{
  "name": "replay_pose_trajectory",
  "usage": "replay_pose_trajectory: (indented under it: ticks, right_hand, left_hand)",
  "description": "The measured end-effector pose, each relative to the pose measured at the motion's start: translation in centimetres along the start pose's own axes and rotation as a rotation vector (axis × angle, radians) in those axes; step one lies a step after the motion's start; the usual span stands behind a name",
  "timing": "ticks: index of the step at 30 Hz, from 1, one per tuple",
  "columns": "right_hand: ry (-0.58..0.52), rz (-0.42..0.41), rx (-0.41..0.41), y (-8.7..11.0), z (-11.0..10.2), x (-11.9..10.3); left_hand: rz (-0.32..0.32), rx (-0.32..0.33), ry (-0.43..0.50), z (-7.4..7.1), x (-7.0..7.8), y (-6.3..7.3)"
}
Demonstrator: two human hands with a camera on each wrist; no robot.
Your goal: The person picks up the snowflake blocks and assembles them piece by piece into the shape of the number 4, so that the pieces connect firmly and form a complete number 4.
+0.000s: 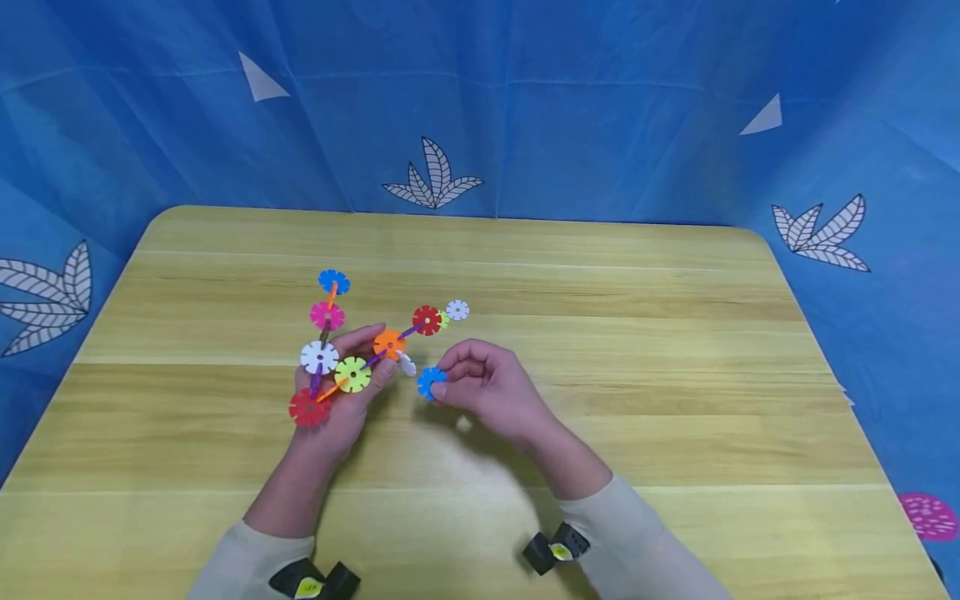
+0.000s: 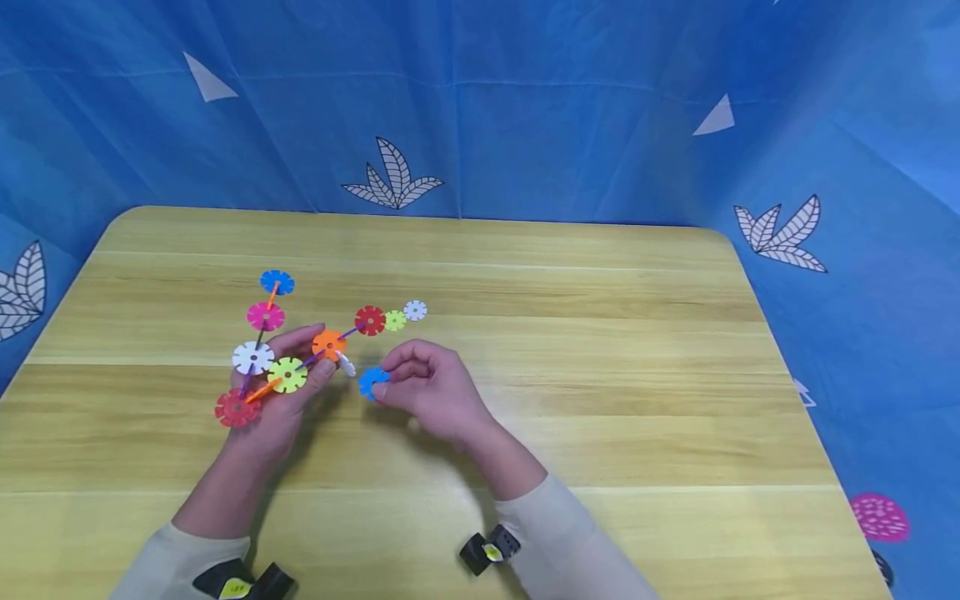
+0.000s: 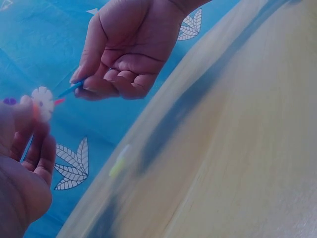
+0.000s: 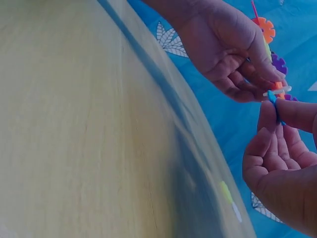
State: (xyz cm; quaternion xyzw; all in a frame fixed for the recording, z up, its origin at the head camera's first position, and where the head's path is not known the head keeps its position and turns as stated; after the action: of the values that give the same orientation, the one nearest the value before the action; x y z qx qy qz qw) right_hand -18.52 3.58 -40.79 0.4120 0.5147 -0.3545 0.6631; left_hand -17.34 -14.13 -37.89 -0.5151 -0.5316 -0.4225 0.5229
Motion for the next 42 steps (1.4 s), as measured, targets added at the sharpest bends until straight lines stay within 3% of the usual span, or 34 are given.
replay_pose_trajectory:
  ticks: [10, 20, 29, 35, 42]
  right_hand:
    - [-0.071, -0.023, -0.027, 0.3, 0.8, 0.0]
    - [-0.138, -0.010, -0.007, 0.3, 1.0, 0.2]
    - [-0.172, -0.051, 0.038, 0.3, 1.1, -0.2]
    - [-0.213, -0.041, 0.080, 0.4, 1.2, -0.3]
    - [-0.213, -0.023, 0.128, 0.6, 1.1, -0.4]
  left_hand:
    - [0.023, -0.007, 0.024, 0.2, 0.2, 0.1]
    - [0.054, -0.011, 0.029, 0.3, 0.4, 0.2]
    - [0.087, 0.011, 0.042, 0.3, 0.8, 0.3]
    - [0.153, 0.032, 0.061, 0.2, 1.3, 0.4]
    - [0.271, 0.041, 0.168, 0.2, 2.0, 0.5]
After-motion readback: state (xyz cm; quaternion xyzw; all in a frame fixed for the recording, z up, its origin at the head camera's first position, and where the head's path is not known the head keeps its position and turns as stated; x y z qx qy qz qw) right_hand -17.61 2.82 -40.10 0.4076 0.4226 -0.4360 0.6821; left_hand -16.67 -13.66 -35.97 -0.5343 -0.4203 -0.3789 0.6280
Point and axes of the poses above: each hand's wrist, its own y-axis away from the middle knuckle, its own z-axis out of the palm, x = y × z, the point moved 10 cm from there along -y, towards the middle knuckle, and after that the axes turned 1 degree about y, right-handed, at the moved point
